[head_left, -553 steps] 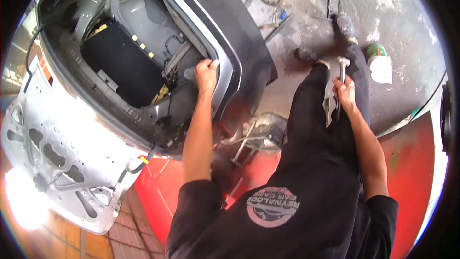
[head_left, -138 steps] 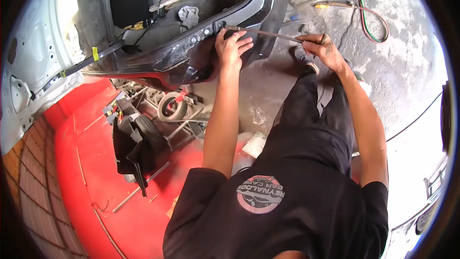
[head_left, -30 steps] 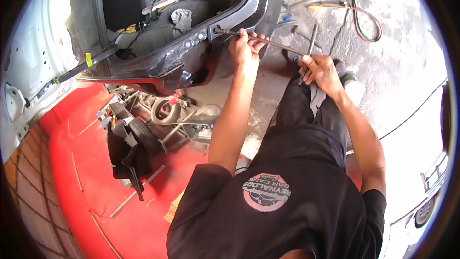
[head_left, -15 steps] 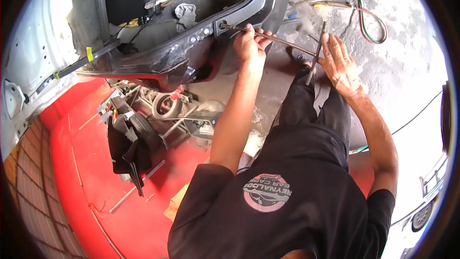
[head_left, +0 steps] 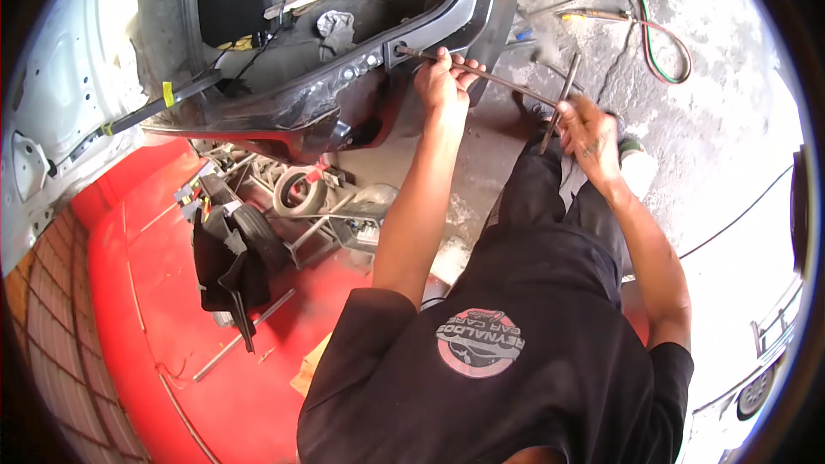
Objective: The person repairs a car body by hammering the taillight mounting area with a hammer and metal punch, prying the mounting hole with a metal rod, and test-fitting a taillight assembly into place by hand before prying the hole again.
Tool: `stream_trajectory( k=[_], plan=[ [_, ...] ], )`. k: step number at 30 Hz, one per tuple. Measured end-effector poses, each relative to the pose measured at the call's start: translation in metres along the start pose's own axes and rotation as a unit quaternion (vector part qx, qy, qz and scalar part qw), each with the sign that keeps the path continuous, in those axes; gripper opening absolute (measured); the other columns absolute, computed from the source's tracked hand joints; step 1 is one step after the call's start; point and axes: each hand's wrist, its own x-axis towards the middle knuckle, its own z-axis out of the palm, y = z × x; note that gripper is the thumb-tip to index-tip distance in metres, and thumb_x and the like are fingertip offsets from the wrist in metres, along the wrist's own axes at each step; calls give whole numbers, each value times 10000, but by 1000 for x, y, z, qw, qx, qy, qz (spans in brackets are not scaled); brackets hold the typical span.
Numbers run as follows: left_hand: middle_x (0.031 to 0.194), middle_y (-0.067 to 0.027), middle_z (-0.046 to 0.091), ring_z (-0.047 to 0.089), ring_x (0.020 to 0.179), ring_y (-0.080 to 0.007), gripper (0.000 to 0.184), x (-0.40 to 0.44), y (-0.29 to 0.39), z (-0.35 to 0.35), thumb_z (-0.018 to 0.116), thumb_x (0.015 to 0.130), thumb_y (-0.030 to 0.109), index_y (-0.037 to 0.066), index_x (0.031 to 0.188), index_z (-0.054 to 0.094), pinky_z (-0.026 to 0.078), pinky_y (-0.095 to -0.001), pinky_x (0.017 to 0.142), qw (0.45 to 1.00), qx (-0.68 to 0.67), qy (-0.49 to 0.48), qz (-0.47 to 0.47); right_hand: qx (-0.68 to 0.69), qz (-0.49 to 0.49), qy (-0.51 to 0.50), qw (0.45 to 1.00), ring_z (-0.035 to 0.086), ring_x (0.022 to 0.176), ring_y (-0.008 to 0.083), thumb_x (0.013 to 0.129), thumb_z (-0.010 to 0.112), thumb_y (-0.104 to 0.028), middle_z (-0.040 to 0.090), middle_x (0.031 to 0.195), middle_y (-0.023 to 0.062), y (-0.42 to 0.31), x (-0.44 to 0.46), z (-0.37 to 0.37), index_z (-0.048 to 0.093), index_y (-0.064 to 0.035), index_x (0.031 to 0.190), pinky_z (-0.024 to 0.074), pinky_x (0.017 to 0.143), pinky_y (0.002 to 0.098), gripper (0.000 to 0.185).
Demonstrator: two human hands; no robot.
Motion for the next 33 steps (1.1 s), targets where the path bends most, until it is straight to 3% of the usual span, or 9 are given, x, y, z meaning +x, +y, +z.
stream_trajectory(
  k=[1,2,5,6,17,22,26,29,33],
  plan=[
    [838,-112,577,645,740,-306,127,1,-1,-2,547,1050,155,41,995,530,611,-577,749,1000,4,1,4,-119,-141,97,978,686,662,260,975,626,-147,699,967,165,-4,-1,-3,653,20,1190,579,607,358,273],
    [839,-112,578,646,741,-308,129,5,-4,-4,551,1048,156,40,999,529,611,-579,750,1000,5,-2,9,-52,2,91,994,699,928,305,890,643,-33,622,1261,195,-12,-8,-7,586,-18,1342,603,761,402,455],
    [838,-116,579,647,738,-315,129,4,-7,0,559,1045,155,34,1013,524,611,-588,750,1000,-2,7,8,-314,-277,20,908,615,1149,373,850,653,-32,534,1394,228,-18,-4,-18,568,-3,1377,574,911,431,535],
    [838,-117,580,648,736,-318,129,4,-6,0,560,1043,153,32,1019,523,611,-591,750,1000,-5,13,7,-343,-278,-23,897,532,1262,416,803,664,-54,454,1478,253,1,-3,-7,554,23,1386,539,999,439,598],
    [758,-86,574,650,652,-293,152,10,-4,5,577,1041,185,72,964,512,621,-562,680,999,-36,7,-17,-407,-319,-51,854,607,1126,396,854,644,-93,458,1455,279,10,23,-3,497,0,1458,575,928,430,628],
    [832,-102,584,652,756,-317,147,7,1,5,547,1053,177,41,1005,517,614,-569,746,1000,-25,-8,-9,-275,-295,-34,915,664,853,294,838,713,-74,646,1068,160,6,39,-2,564,-11,1368,588,686,420,554],
    [831,-99,596,658,730,-299,192,4,-4,-7,567,1050,226,52,1004,501,621,-554,738,998,-51,-45,14,-60,-182,-62,980,596,570,229,952,646,-134,660,826,136,-8,36,-1,646,44,1074,527,576,342,215],
    [845,-102,599,653,737,-301,194,5,-4,-8,560,1051,226,49,996,503,619,-554,745,995,-74,-70,24,214,205,-184,937,545,496,153,1016,579,-261,662,758,98,-27,52,-18,657,51,1012,454,476,310,322],
    [883,-122,611,656,812,-319,145,4,2,-5,520,1057,156,21,1004,536,609,-567,783,998,-29,-51,22,330,249,-135,900,494,461,78,1050,522,-383,702,776,74,-27,46,-14,571,62,1277,390,410,262,502]
  ],
)
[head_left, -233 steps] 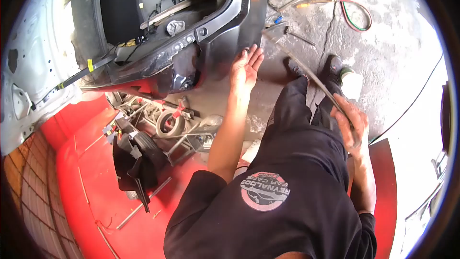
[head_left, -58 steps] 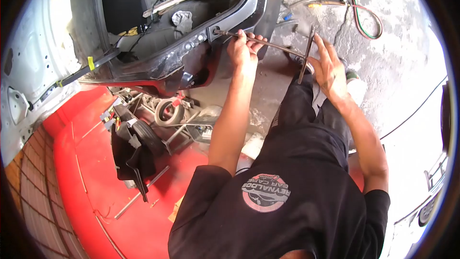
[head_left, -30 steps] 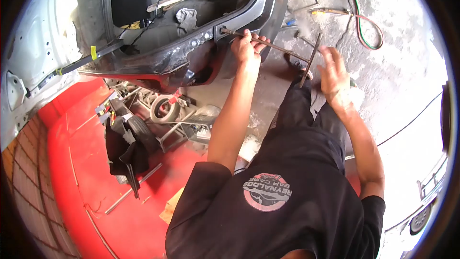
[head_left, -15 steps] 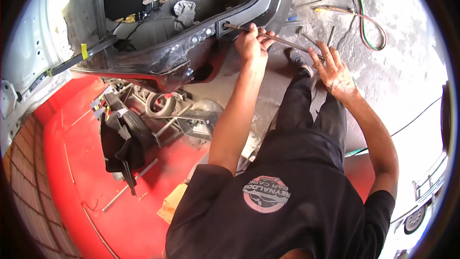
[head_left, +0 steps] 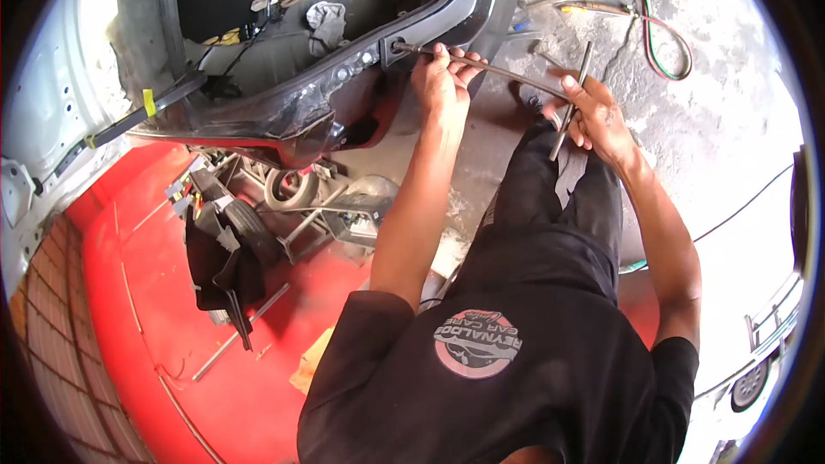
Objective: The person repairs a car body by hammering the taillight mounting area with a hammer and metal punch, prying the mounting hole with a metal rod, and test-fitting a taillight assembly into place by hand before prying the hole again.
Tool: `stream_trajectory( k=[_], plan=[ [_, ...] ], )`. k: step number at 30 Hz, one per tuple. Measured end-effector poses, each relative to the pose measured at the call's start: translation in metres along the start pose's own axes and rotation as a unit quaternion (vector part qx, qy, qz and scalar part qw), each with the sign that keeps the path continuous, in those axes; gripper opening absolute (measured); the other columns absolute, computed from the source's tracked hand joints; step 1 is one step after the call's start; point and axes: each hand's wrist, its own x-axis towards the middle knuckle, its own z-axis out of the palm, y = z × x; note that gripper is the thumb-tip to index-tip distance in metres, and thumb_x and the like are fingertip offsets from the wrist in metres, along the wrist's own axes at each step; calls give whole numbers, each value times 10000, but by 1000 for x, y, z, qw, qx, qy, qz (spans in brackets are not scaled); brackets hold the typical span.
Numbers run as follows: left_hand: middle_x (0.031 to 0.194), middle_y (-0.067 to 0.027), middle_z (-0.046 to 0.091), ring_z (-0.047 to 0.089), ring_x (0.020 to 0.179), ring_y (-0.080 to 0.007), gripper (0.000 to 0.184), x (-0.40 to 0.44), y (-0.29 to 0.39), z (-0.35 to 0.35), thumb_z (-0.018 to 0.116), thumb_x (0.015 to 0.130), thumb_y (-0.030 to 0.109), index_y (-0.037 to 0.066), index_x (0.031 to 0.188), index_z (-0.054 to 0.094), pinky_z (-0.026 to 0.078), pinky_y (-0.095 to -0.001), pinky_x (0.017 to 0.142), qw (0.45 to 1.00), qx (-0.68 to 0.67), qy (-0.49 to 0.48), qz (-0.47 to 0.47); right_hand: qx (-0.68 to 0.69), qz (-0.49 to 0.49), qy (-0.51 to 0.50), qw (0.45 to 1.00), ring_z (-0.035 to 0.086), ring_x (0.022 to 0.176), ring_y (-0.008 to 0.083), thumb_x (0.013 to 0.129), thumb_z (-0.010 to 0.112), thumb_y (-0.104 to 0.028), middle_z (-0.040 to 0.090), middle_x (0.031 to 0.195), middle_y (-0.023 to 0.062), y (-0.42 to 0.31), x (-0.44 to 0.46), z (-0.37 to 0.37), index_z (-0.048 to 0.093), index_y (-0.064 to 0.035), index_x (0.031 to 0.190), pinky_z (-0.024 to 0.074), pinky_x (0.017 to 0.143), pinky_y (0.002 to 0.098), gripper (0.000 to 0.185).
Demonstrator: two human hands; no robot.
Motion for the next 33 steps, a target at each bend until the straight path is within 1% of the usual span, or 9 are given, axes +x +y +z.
stream_trajectory(
  k=[5,9,13,17,19,21,24,28,33],
  plan=[
    [876,-123,602,656,804,-337,126,3,1,6,533,1051,150,25,1030,537,611,-585,789,999,-8,42,-3,-480,-347,206,779,592,1211,390,899,630,-41,459,1447,307,40,-13,-24,418,25,1488,589,860,426,630],
    [875,-119,593,645,807,-336,116,1,-1,12,536,1050,144,30,1028,537,602,-598,806,999,-12,49,-7,-619,-416,139,651,654,1092,403,812,696,-6,553,1340,287,33,-10,-18,517,9,1399,593,866,416,614],
    [872,-118,588,638,782,-324,138,7,1,5,537,1052,153,20,1013,536,597,-588,786,999,-11,49,6,-476,-366,36,799,709,721,289,980,631,-172,693,846,190,23,2,-19,676,55,996,580,663,361,232],
    [855,-122,585,639,766,-316,146,6,4,2,534,1053,142,5,1002,538,605,-570,755,999,-14,48,-1,-49,41,-12,998,673,574,189,1031,600,-266,644,649,143,3,-4,-12,662,106,1024,537,548,330,376],
    [842,-122,586,639,748,-312,148,12,5,4,532,1053,136,-1,996,539,609,-564,740,998,-25,57,-6,-290,-209,115,927,696,654,231,1006,633,-241,677,749,166,46,9,-22,649,91,1126,571,611,338,353],
    [830,-121,586,638,732,-311,150,10,6,4,533,1052,134,-3,993,540,611,-561,727,997,-31,65,-12,-568,-425,204,675,710,891,308,915,726,-173,690,1089,217,26,-4,-22,592,32,1320,606,763,398,474],
    [823,-120,586,637,720,-313,152,10,6,8,537,1051,138,-2,991,542,612,-562,718,997,-38,67,-13,-632,-443,182,609,666,1049,359,853,754,-107,612,1266,216,12,-22,-12,581,3,1350,580,837,450,537],
    [848,-130,586,641,768,-322,163,10,3,6,525,1059,150,4,989,541,611,-560,756,997,-52,59,1,-602,-411,122,674,672,1053,373,851,742,-115,628,1247,191,25,-2,-20,619,11,1277,592,844,452,461],
    [868,-137,589,649,808,-336,179,6,-4,0,488,1071,151,5,978,536,601,-577,807,995,-100,20,13,-85,-32,12,996,633,491,175,1062,491,-483,675,715,145,9,0,-8,661,102,966,526,448,280,617]
  ],
)
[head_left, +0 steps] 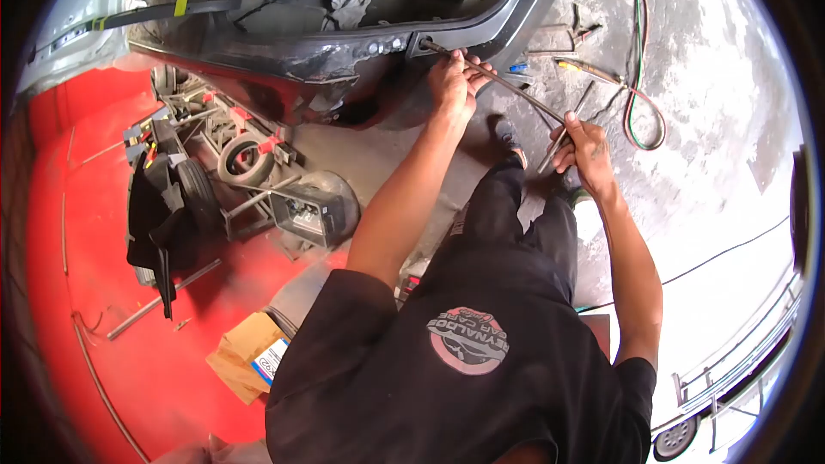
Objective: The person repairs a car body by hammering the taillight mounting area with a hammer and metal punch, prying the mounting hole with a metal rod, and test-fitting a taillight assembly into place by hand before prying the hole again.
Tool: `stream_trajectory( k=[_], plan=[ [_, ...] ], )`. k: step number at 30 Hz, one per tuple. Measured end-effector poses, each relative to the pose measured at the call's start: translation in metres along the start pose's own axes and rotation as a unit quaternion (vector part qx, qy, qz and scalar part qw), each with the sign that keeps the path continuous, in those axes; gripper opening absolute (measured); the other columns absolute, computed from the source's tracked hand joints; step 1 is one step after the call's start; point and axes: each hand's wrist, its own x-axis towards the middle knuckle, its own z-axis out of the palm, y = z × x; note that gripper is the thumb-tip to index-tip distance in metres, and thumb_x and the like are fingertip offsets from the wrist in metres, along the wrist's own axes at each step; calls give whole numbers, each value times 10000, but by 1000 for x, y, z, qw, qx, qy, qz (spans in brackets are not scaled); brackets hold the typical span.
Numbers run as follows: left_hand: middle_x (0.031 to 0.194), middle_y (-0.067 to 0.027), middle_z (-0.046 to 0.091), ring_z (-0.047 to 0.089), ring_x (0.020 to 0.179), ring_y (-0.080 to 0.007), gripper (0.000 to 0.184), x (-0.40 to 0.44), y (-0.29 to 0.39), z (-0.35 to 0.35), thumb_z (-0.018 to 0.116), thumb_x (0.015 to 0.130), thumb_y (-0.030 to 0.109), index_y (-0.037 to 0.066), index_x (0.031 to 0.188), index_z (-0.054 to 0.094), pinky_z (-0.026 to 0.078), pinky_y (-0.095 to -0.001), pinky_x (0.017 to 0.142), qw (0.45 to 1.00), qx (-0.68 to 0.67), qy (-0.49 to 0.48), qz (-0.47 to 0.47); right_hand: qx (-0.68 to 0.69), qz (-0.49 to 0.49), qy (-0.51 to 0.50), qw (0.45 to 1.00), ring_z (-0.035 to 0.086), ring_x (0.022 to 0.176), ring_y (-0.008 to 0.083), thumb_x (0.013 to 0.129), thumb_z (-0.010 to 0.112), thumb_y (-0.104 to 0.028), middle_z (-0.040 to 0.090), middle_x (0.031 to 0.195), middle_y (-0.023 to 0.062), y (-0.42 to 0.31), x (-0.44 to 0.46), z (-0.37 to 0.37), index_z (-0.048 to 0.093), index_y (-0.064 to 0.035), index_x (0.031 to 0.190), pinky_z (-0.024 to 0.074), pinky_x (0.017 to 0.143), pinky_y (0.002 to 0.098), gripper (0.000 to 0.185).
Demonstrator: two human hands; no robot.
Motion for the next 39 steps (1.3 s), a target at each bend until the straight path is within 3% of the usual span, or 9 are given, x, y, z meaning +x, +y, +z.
stream_trajectory(
  k=[4,8,12,15,17,21,24,34,39],
  plan=[
    [881,-152,593,655,825,-355,184,4,7,5,473,1072,139,10,952,526,595,-596,826,999,32,16,-27,-64,2,41,997,696,648,238,1045,572,-326,697,910,201,2,-3,0,634,83,1164,582,573,329,430],
    [878,-157,598,662,833,-361,174,7,5,6,475,1070,135,21,950,526,597,-591,826,999,26,29,-16,-501,-363,219,755,556,1262,451,899,678,-43,472,1435,276,1,-22,-4,408,-40,1511,565,946,490,670],
    [872,-136,606,675,791,-346,152,5,3,2,481,1067,136,34,967,531,609,-569,794,1000,15,9,-6,-626,-445,100,633,600,1204,431,904,635,-17,533,1397,253,9,-2,-8,524,-1,1405,570,939,458,514],
    [893,-139,622,683,782,-328,146,2,-1,-1,479,1067,140,25,1004,545,622,-537,753,1000,18,8,12,-429,-401,74,806,718,970,364,942,607,-60,692,1111,235,7,8,-7,637,55,1218,600,808,418,301],
    [917,-141,637,687,771,-314,143,-11,-4,-8,491,1065,146,21,1055,560,629,-500,730,997,78,10,17,-177,-166,62,968,725,626,229,1033,547,-214,709,768,192,-3,8,2,690,89,1046,555,568,346,336],
    [1008,-176,663,689,890,-328,223,-30,-19,-44,569,1032,166,0,1181,577,600,-496,827,942,254,82,205,-243,-198,42,949,694,637,199,1042,539,-213,700,771,191,14,18,-6,678,97,1069,547,593,338,341],
    [1237,-252,630,544,1225,-450,542,-49,24,-58,695,949,323,-27,1337,548,356,-545,1120,607,620,213,450,-273,-203,23,940,675,684,170,1061,527,-209,687,830,141,17,16,-11,637,78,1208,558,597,310,341],
    [1417,-278,533,391,1393,-469,674,9,43,-90,655,927,483,1,1384,541,182,-666,1173,659,664,97,339,-278,-193,-23,941,672,724,175,1031,518,-107,682,879,138,-3,10,-14,510,88,1398,573,675,297,416],
    [1240,-277,663,604,1200,-443,651,-5,56,-76,712,922,399,-25,1382,531,450,-465,1040,673,653,104,331,-139,-100,-23,985,680,735,165,1020,516,-90,689,884,134,-10,5,-7,468,113,1433,576,665,293,462]
  ],
)
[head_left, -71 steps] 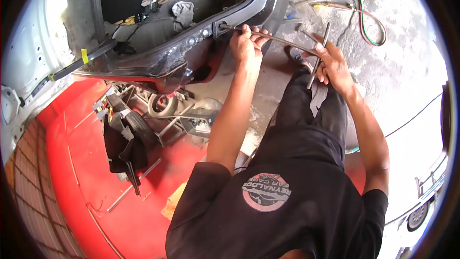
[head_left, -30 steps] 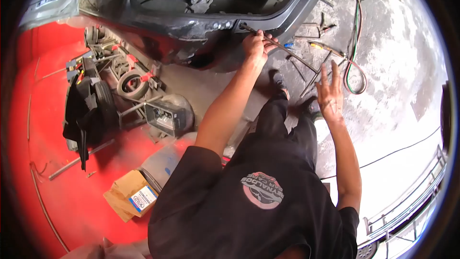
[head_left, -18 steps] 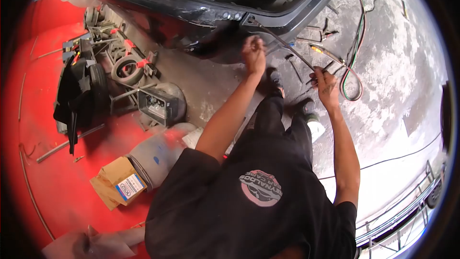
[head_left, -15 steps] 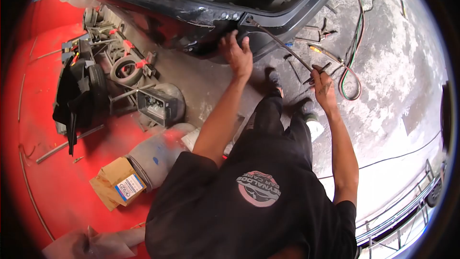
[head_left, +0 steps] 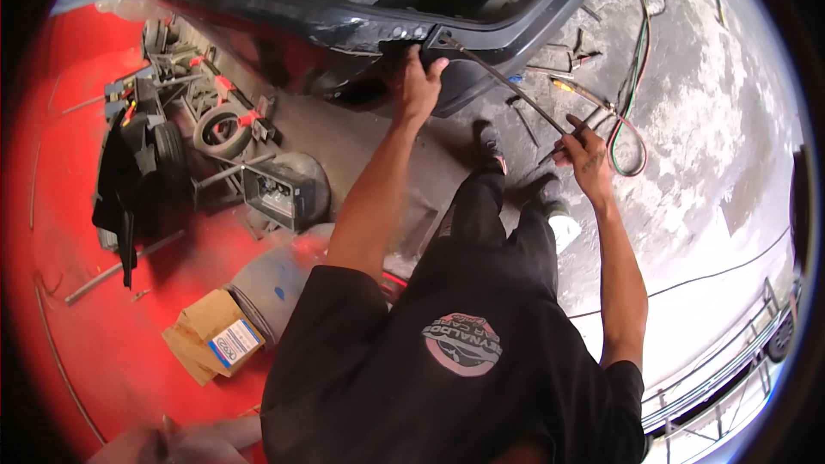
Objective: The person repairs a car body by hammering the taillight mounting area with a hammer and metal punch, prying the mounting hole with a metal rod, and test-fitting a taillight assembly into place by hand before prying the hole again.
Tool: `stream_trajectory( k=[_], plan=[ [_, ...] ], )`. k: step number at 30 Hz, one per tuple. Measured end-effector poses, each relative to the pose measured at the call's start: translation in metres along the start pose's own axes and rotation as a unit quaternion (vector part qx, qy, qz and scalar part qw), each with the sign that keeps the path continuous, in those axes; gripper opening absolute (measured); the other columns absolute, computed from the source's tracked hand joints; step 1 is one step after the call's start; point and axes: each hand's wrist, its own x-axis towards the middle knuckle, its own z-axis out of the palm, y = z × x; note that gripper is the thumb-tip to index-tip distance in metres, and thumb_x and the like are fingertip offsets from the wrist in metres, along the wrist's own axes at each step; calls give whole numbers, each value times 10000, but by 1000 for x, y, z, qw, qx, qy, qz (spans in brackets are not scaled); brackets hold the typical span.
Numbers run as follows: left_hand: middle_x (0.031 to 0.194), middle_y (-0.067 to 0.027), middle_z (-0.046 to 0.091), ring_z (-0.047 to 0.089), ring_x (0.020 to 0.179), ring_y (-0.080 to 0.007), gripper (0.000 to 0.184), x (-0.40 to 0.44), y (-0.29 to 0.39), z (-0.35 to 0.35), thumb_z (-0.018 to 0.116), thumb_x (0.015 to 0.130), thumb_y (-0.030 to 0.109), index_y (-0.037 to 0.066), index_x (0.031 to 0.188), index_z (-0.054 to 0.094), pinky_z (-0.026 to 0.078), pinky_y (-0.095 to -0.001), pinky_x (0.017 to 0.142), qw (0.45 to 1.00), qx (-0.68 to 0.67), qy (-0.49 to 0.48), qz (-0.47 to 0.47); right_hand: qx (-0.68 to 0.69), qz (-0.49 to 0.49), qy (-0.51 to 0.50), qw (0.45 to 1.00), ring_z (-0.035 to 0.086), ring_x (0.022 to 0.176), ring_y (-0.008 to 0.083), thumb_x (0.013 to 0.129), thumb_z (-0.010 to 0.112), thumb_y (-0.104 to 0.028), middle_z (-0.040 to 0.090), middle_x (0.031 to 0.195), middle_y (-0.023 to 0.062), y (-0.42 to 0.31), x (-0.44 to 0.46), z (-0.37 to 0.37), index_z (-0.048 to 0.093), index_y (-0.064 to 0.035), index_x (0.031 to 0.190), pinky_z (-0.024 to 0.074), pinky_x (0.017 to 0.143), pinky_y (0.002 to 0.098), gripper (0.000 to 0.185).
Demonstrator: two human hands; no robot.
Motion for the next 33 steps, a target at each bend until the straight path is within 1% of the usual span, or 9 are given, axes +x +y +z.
stream_trajectory(
  k=[3,7,10,12,13,16,25,29,33],
  plan=[
    [1208,-256,651,607,1149,-429,518,1,24,-17,747,889,345,7,1259,612,467,-456,1007,998,46,-12,-33,-19,-12,14,1000,676,711,167,1007,534,-86,692,875,133,17,0,5,510,78,1411,570,646,295,437],
    [1029,-168,598,554,1109,-369,246,1,70,-25,732,852,229,38,994,669,423,-496,1059,944,145,44,294,-132,-96,53,985,656,679,176,995,558,-95,702,822,129,38,-2,15,555,61,1370,542,654,329,406],
    [1108,-167,633,573,1141,-361,323,44,110,-42,750,849,254,52,1094,691,415,-503,1077,868,356,3,347,-188,-146,94,967,669,679,262,993,568,-116,707,803,180,47,-1,18,568,71,1328,528,678,382,384],
    [1140,-162,688,615,1156,-347,381,87,97,-30,773,843,298,79,1150,716,424,-469,1083,840,459,-101,272,-212,-167,113,956,677,693,311,990,573,-120,706,811,205,50,4,18,580,74,1297,525,680,398,364],
    [1099,-163,742,683,1107,-333,379,96,122,-42,788,840,341,83,1114,757,496,-439,1003,832,461,-265,159,-193,-131,93,968,671,739,395,978,592,-110,673,794,247,34,0,15,598,71,1224,507,678,443,306],
    [997,-162,765,738,977,-330,296,113,104,-40,797,821,323,78,988,794,578,-420,833,794,478,-241,288,-167,-158,96,968,611,842,524,942,634,-102,622,828,323,21,-1,10,546,64,928,473,715,545,188],
    [1086,-181,734,681,1101,-354,354,119,108,-35,764,859,346,45,1042,729,531,-461,940,776,504,-316,208,-104,-93,133,981,680,702,456,919,650,-95,659,782,275,9,0,13,575,60,818,535,602,486,200],
    [1038,-201,747,711,1046,-359,320,123,115,-32,782,826,299,42,1015,763,556,-452,902,786,488,-291,241,174,41,82,980,700,573,217,927,631,-65,669,714,117,9,4,9,636,75,1083,547,450,308,210],
    [1100,-210,734,687,1106,-365,363,122,121,-37,776,857,332,40,1070,745,530,-475,954,775,499,-325,212,162,15,173,971,677,567,244,958,628,-92,691,753,182,-14,-9,22,510,-21,1441,547,501,333,502]
  ],
)
